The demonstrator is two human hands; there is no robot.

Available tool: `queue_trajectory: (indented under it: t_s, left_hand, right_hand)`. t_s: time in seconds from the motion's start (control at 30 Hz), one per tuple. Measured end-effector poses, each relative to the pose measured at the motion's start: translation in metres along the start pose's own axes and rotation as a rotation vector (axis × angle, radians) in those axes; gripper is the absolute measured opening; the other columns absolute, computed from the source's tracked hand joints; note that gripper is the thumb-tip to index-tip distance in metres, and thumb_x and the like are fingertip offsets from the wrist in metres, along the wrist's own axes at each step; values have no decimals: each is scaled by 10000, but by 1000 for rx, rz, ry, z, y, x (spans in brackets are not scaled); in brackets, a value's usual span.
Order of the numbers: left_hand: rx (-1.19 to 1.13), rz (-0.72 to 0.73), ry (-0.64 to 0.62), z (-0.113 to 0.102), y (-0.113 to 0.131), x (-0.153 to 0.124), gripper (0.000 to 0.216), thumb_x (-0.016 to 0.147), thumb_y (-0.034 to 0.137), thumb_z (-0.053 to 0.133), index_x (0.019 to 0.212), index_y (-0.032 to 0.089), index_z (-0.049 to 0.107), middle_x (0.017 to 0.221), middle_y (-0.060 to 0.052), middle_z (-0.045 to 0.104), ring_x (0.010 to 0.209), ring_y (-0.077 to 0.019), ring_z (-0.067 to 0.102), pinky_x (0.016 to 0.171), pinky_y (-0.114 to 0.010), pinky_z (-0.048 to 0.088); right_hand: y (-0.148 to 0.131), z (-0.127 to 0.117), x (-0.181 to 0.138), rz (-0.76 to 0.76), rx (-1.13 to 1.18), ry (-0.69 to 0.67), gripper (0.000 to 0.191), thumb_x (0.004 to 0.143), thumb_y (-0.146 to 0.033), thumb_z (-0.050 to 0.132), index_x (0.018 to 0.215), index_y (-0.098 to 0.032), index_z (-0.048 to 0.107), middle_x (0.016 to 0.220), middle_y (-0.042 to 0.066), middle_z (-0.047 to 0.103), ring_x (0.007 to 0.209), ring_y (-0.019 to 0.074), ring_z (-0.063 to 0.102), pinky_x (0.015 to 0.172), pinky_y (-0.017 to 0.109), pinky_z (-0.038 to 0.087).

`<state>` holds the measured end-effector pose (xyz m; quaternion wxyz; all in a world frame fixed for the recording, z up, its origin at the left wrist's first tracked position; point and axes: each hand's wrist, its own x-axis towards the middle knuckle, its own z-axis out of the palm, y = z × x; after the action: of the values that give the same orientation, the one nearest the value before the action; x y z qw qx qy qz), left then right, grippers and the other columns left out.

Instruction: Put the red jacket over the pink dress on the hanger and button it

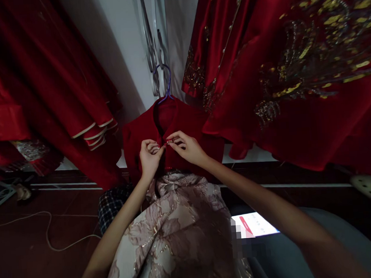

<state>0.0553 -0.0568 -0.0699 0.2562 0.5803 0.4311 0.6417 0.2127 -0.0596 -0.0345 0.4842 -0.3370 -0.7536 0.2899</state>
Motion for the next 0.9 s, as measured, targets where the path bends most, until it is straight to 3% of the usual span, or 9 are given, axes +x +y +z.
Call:
queue_trajectory:
  t_s: [0.1, 0.2, 0.6, 0.9]
  left_hand:
    - [-96, -47, -21, 1, -1, 3, 214, 680, 219, 655, 790, 169, 478, 704, 13, 593, 657, -80, 610, 609, -173, 487]
    - [-41, -29, -108, -3, 3, 8, 78, 708, 177, 595, 749, 155, 532, 721, -2, 625, 683, -93, 627, 640, -193, 497]
    - [715, 364, -404, -15, 44, 6, 145, 815, 152, 449, 927, 175, 538, 885, -81, 635, 785, -191, 617, 698, -278, 457]
    - [623, 386, -454, -18, 51, 15, 162, 844, 301, 469, 872, 178, 571, 826, -53, 657, 729, -160, 625, 671, -247, 450]
  right_hand:
    - [0, -1, 0, -21, 5, -13, 245, 790, -339, 575, 995, -204, 576, 960, 62, 646, 877, 165, 626, 741, 300, 526]
    - [-4, -2, 1, -47, -21, -44, 232, 801, -325, 567, 990, -196, 601, 947, 62, 660, 858, 167, 635, 754, 315, 530]
    - [-14, -5, 1, -108, -130, 52, 261, 819, -329, 539, 1024, -213, 653, 993, 53, 659, 874, 175, 632, 799, 335, 541]
    - [-20, -7, -5, -127, -285, 137, 291, 833, -290, 535, 1100, -296, 649, 1051, 5, 666, 949, 188, 618, 866, 346, 498]
